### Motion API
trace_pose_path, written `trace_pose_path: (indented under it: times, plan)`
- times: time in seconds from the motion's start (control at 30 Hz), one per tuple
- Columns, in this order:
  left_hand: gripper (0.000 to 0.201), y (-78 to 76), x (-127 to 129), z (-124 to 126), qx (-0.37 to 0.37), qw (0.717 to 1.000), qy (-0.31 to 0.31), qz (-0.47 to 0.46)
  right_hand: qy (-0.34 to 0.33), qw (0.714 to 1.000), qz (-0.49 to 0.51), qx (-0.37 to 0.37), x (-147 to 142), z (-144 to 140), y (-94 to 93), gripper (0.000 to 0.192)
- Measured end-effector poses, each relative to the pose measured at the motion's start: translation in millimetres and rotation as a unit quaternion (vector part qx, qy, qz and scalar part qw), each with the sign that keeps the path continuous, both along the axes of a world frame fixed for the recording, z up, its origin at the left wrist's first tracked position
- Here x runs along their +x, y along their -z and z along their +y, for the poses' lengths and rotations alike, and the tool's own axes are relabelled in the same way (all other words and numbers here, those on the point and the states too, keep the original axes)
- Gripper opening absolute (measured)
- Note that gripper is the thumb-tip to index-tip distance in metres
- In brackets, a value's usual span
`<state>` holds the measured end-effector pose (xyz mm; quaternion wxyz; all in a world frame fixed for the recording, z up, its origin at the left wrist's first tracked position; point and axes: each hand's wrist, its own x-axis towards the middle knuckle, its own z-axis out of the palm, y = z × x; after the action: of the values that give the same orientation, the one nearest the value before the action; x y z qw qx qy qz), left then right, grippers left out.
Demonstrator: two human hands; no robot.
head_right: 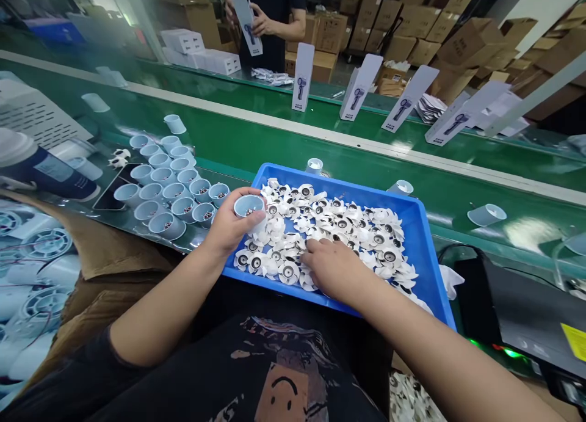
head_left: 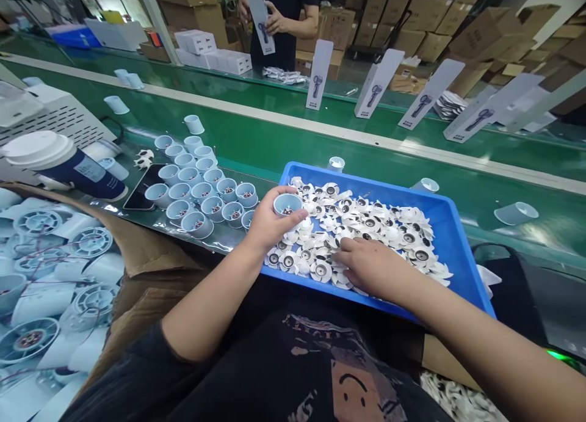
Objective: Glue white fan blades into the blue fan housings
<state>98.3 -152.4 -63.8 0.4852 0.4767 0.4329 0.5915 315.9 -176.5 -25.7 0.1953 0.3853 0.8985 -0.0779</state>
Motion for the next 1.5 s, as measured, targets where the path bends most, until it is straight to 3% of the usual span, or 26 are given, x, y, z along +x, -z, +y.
trace_pose_path:
  times: [0.2,0.5,0.63,0.73,0.83,0.93,1.03,1.17,1.2,1.23,1.37,1.43,1.5]
  plan:
    - [0.059,0.9,-1,3,-0.007,0.999,-0.001,-0.033,0.051,0.998,-0.018,-0.029,-4,3,-8.0,0.029]
    - [0.058,4.4,-2,1,0.008,0.999,0.0,0.041,0.069,0.997,-0.011,-0.024,-4,-2,-2.8,0.038]
    - [0.058,4.7,-3,2,0.01,0.998,-0.002,0.054,0.096,0.993,0.059,-0.041,5,-1,1.9,0.034]
    - [0.063,5.5,-3,4,0.015,0.999,-0.01,0.031,0.129,0.976,0.168,-0.056,18,-3,1.3,0.028]
    - [0.072,4.3,-2,1,0.028,0.999,-0.022,0.017,0.161,0.925,0.325,-0.111,29,-10,-0.5,0.025]
    - [0.065,-3.5,3,-13,0.083,0.991,-0.033,0.104,0.197,0.837,0.473,-0.192,32,-23,1.6,0.036]
    - [0.051,-17.3,12,-34,0.178,0.942,0.02,0.283,0.229,0.754,0.565,-0.244,29,-38,7.5,0.038]
    - [0.051,-32.5,26,-57,0.234,0.865,0.115,0.429,0.252,0.691,0.634,-0.241,26,-50,6.6,0.028]
    - [0.051,-34.4,30,-60,0.239,0.854,0.119,0.446,0.252,0.689,0.641,-0.224,25,-52,3.0,0.025]
    - [0.049,-35.7,33,-63,0.242,0.846,0.118,0.459,0.241,0.706,0.639,-0.188,24,-53,-1.8,0.022]
    - [0.033,-36.2,42,-67,0.285,0.829,0.084,0.475,0.124,0.846,0.511,0.083,10,-55,-22.5,0.012]
    - [0.029,-35.1,44,-69,0.306,0.828,0.054,0.467,0.095,0.869,0.465,0.143,1,-52,-26.6,0.005]
    - [0.031,-33.3,45,-71,0.305,0.834,0.027,0.46,0.095,0.869,0.466,0.138,-7,-47,-24.8,0.007]
